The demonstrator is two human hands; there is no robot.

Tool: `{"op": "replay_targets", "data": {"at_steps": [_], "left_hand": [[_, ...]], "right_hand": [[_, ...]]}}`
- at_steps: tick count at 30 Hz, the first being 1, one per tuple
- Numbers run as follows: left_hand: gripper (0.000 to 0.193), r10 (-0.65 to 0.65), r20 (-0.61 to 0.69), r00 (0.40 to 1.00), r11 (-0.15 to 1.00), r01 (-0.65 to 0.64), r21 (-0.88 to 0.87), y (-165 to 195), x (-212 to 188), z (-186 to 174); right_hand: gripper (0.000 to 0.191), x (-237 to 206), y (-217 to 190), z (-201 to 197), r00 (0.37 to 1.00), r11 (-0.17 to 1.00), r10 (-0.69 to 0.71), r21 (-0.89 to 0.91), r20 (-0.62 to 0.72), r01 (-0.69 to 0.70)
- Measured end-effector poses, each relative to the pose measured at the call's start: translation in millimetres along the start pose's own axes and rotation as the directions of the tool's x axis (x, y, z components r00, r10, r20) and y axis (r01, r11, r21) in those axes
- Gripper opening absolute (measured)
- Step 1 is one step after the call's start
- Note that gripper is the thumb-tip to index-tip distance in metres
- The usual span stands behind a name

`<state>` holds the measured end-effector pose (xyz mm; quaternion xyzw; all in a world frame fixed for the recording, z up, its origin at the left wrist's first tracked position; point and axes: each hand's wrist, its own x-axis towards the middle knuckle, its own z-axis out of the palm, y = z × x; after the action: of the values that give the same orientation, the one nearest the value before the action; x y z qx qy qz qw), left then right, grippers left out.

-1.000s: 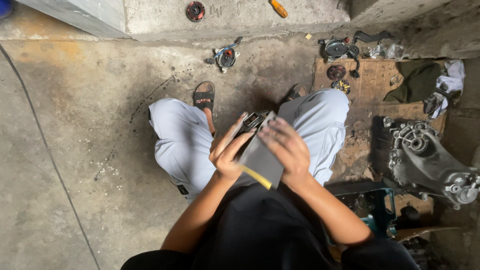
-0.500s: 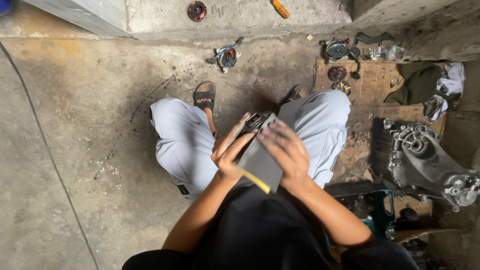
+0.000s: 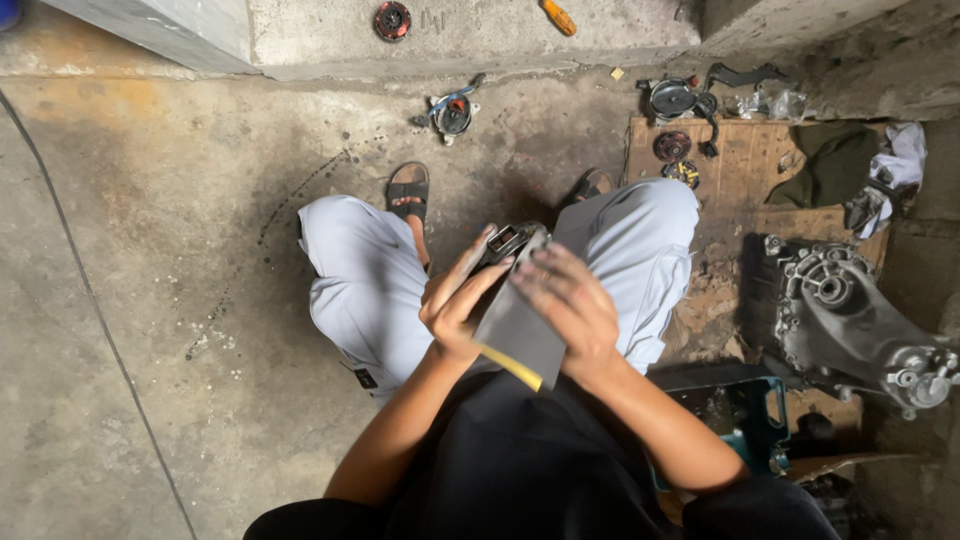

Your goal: The person sits on a low stool and uses a screwdriver to adjust a clutch disc. They then use a sanding block to sand the friction surfaces of the disc, rotating it to work on different sections. The person continues to sand and inspect the disc throughout the clip.

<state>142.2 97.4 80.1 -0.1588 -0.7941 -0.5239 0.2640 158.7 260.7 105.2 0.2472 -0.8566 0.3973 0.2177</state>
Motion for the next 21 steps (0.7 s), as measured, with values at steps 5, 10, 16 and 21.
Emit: {"op": "replay_targets", "data": {"at_steps": [5,10,16,21], "left_hand": [[0.025,0.013,-0.008,1.000,0.999,-0.013,-0.030,1.2,0.3,-1.3],[0.023,0.004,0.003,1.000,1.000,-0.004,0.001,2.3,0.5,-1.5],[0.026,-0.007,-0.001,1.000,0.999,0.007,-0.032,1.1,-1.3,-1.5],[0.018,-0.013,-0.016,1.000,0.998,0.014,0.061,0.7,-2.7,0.3]], "right_hand": [[0.035,2.2,-3.8,-1.5,0.999,0.999,0.041,-0.020,-0.004,-0.041],[0.035,3.5,-4.5,-0.4,0.999,0.999,0.038,-0.010,-0.029,-0.038],[0.036,3.1,-6.4,-1.5,0.999,0.999,0.028,-0.037,-0.018,-0.029],[0.039,4.8,-6.4,-2.4,0.996,0.997,0.076,-0.012,-0.056,-0.077]]}}
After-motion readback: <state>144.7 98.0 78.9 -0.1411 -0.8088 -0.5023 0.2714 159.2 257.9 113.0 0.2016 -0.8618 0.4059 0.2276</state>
